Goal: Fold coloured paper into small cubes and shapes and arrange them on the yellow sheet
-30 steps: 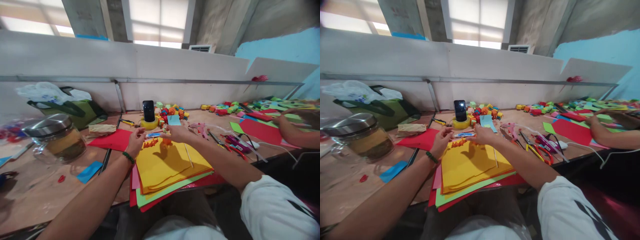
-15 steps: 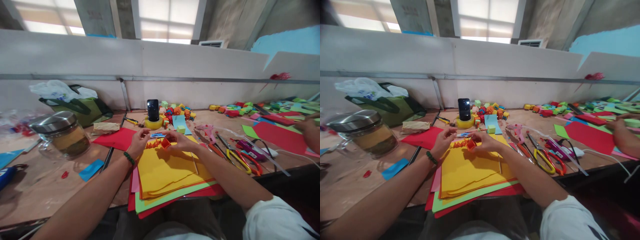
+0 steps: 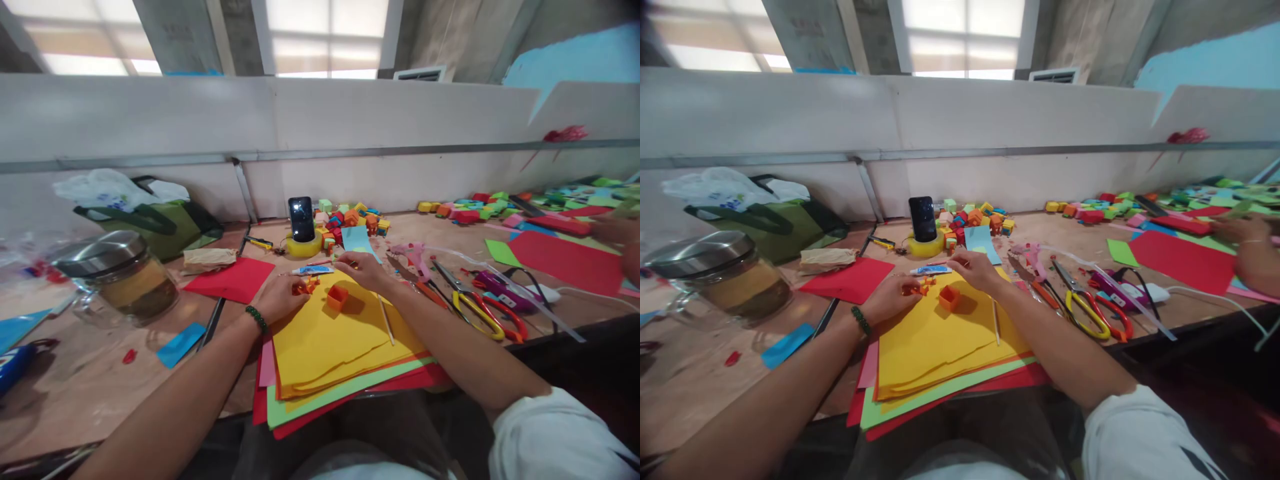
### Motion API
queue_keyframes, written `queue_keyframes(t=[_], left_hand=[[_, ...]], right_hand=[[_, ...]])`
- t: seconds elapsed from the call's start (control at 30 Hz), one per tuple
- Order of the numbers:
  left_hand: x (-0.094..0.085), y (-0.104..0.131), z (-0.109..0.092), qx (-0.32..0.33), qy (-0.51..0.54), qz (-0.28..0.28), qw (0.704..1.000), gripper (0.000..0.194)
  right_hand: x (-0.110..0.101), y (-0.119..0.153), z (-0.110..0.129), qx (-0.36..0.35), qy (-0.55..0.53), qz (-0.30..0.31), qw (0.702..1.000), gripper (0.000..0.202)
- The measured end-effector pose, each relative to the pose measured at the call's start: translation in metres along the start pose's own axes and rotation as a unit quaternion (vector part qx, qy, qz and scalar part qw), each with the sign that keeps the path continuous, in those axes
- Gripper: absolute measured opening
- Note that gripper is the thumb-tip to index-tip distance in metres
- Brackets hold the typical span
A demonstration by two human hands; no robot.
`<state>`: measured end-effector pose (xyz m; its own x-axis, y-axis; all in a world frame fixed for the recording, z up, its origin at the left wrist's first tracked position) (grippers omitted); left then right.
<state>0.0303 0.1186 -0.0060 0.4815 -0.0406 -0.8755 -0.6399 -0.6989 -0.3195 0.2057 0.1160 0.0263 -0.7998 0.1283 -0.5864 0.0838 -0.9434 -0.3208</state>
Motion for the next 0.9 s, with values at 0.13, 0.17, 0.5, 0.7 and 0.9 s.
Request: queue_keyframes(t=[0.13,0.17,0.5,0.7,0.9], left_hand=[[0.000,0.000,-0.001,0.003,0.030,0.016,0.999,0.020],[-0.001,0.000,-0.002,0.001,0.037,0.014,0.999,0.021],[-0.021,0.000,-0.007,0.007,0.027,-0.145,0.989,0.029],[-0.021,0.001,-0.012,0.022,0.039,-0.141,0.989,0.028],[-0.025,0.002,-0.014,0.031,0.068,-0.162,0.984,0.023]], right_hand=[[-0.012,-0.002,-0.009,0.000,0.015,-0.072,0.997,0.028],[-0.019,-0.004,-0.012,0.000,0.025,-0.098,0.995,0.027],[-0.048,-0.019,-0.054,0.157,0.264,-0.164,0.938,0.033],[-0.031,-0.020,-0.070,0.207,0.237,-0.109,0.943,0.035],[-0.047,-0.024,-0.060,0.190,0.171,-0.112,0.960,0.060]])
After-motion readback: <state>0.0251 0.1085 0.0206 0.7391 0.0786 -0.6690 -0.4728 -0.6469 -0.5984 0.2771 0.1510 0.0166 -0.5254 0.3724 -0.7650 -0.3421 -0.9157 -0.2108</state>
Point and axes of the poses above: each hand's wrist, its own y-axis away from the middle knuckle, its own x-axis out of the palm, z = x × y, the point moved 9 cm from there along -y, towards the middle knuckle, and after that the axes turned 13 degrees about x, right-handed, at the moved point
